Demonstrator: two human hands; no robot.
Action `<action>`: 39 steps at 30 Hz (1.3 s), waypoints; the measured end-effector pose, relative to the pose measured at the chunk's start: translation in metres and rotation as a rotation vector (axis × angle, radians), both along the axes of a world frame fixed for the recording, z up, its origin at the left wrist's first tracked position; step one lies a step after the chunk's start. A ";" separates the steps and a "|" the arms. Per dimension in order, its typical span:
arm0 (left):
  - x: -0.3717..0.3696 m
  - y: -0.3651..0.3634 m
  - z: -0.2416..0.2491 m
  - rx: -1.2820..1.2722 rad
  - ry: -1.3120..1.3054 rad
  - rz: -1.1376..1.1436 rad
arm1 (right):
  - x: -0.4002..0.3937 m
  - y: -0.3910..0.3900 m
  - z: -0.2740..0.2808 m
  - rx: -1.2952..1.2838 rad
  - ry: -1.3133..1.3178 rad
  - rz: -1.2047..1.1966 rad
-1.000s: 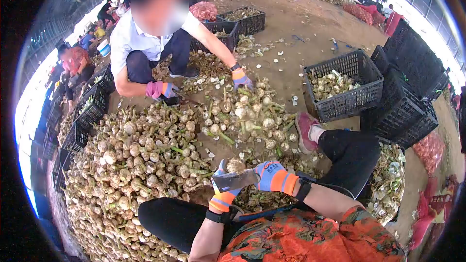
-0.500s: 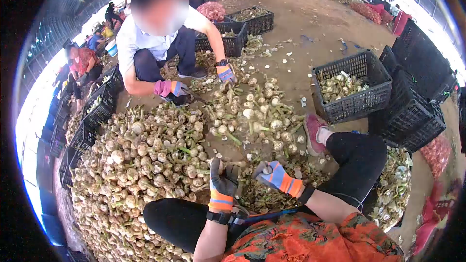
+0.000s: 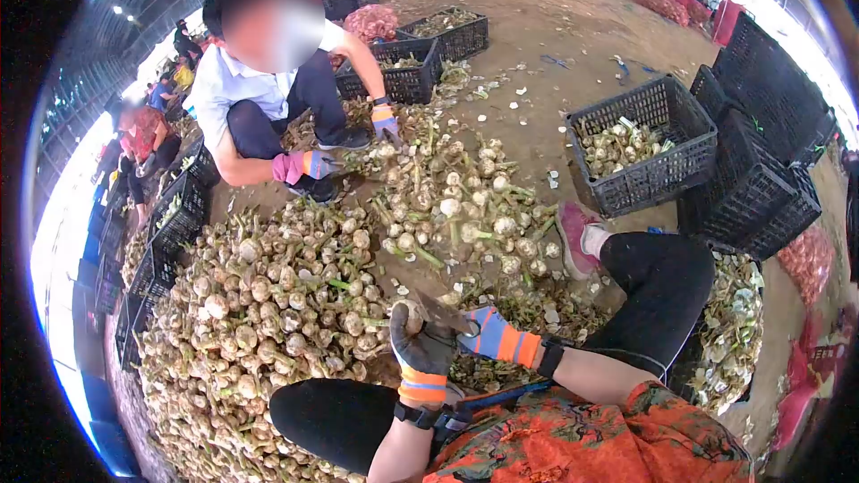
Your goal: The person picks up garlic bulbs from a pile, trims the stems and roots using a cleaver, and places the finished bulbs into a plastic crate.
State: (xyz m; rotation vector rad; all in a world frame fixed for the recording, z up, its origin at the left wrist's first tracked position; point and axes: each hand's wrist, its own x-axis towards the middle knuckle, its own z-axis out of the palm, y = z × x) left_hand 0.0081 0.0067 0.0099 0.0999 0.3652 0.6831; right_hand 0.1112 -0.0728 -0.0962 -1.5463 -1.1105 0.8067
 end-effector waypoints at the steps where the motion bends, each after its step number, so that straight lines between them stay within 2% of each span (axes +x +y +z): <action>1: 0.000 -0.002 0.003 0.000 0.001 -0.004 | 0.000 0.004 -0.013 0.000 0.001 -0.004; 2: 0.001 -0.003 0.005 -0.028 0.007 -0.012 | 0.001 0.009 -0.025 0.049 0.038 0.003; 4: 0.001 -0.005 0.008 -0.056 0.012 -0.022 | 0.001 0.009 -0.013 0.098 0.075 0.007; 6: 0.002 -0.006 0.009 -0.009 0.134 0.014 | 0.003 0.002 0.010 0.180 -0.241 -0.058; 7: 0.001 -0.002 0.003 -0.009 0.134 0.013 | 0.012 0.004 -0.004 0.179 -0.241 -0.059; 8: -0.001 0.003 -0.008 0.032 -0.063 0.012 | 0.029 0.006 -0.041 -0.081 -0.291 0.098; 9: -0.004 0.004 -0.013 0.076 -0.260 0.006 | 0.050 0.003 -0.094 -0.282 -0.195 0.145; 10: -0.004 0.004 0.000 0.089 -0.154 0.056 | 0.071 0.000 -0.144 -0.491 -0.120 0.189; 11: -0.011 0.010 -0.003 0.029 -0.031 0.115 | 0.090 -0.001 -0.193 -0.631 0.099 0.121; 12: -0.012 0.019 0.013 0.122 0.083 0.166 | 0.108 0.012 -0.206 -0.620 0.088 0.111; 13: -0.020 0.028 0.027 0.199 0.207 0.219 | 0.119 0.014 -0.221 -0.581 0.043 -0.135; 15: -0.072 0.099 -0.027 0.415 0.095 0.542 | 0.139 0.007 -0.241 -0.495 -0.057 -0.621; 16: -0.088 0.113 -0.001 0.381 0.097 0.789 | 0.154 0.012 -0.229 -0.425 -0.116 -0.864; 17: -0.105 0.127 0.027 0.343 -0.057 0.864 | 0.164 0.013 -0.216 -0.413 -0.126 -0.872; 19: -0.129 0.136 0.051 0.276 -0.244 0.791 | 0.179 0.023 -0.113 -0.254 -0.949 -0.642; 21: -0.118 0.127 0.059 0.251 -0.153 0.718 | 0.203 0.048 -0.106 -0.276 -1.393 -0.586; 22: -0.104 0.114 0.063 0.230 -0.077 0.665 | 0.211 0.065 -0.108 -0.366 -1.302 -0.513; 24: -0.066 0.089 0.071 0.163 0.059 0.528 | 0.231 0.090 -0.137 -0.504 -0.887 -0.442; 25: -0.049 0.082 0.071 0.146 0.123 0.461 | 0.227 0.091 -0.143 -0.422 -1.057 -0.385; 27: -0.024 0.075 0.054 0.166 0.269 0.346 | 0.237 0.092 -0.187 -0.491 -1.283 -0.206; 28: -0.026 0.087 0.014 0.223 0.472 0.257 | 0.241 0.087 -0.196 -0.473 -1.239 -0.255; 29: -0.028 0.099 -0.025 0.277 0.664 0.152 | 0.236 0.082 -0.176 -0.513 -0.898 -0.412; 31: 0.000 0.073 -0.006 0.819 0.845 0.144 | 0.235 0.075 -0.167 -0.448 -0.311 -0.736; 32: -0.008 0.078 -0.046 0.876 0.733 0.016 | 0.241 0.070 -0.186 -0.451 -0.319 -0.734; 33: -0.003 0.090 -0.069 0.405 0.543 -0.038 | 0.234 0.062 -0.165 -0.410 -0.262 -0.685; 34: 0.000 0.088 -0.094 0.734 0.644 -0.062 | 0.225 0.053 -0.143 -0.305 -0.277 -0.561; 36: 0.008 0.065 -0.095 1.064 0.730 -0.075 | 0.193 0.032 -0.064 0.037 -0.554 -0.245; 37: 0.016 0.053 -0.068 1.347 0.856 -0.043 | 0.172 0.024 -0.030 0.141 -0.547 -0.139; 38: 0.022 0.043 -0.043 1.627 0.983 -0.007 | 0.161 0.026 -0.046 0.116 -0.141 -0.095; 39: 0.024 0.035 -0.028 1.719 0.984 -0.031 | 0.150 0.028 -0.064 0.100 0.264 -0.114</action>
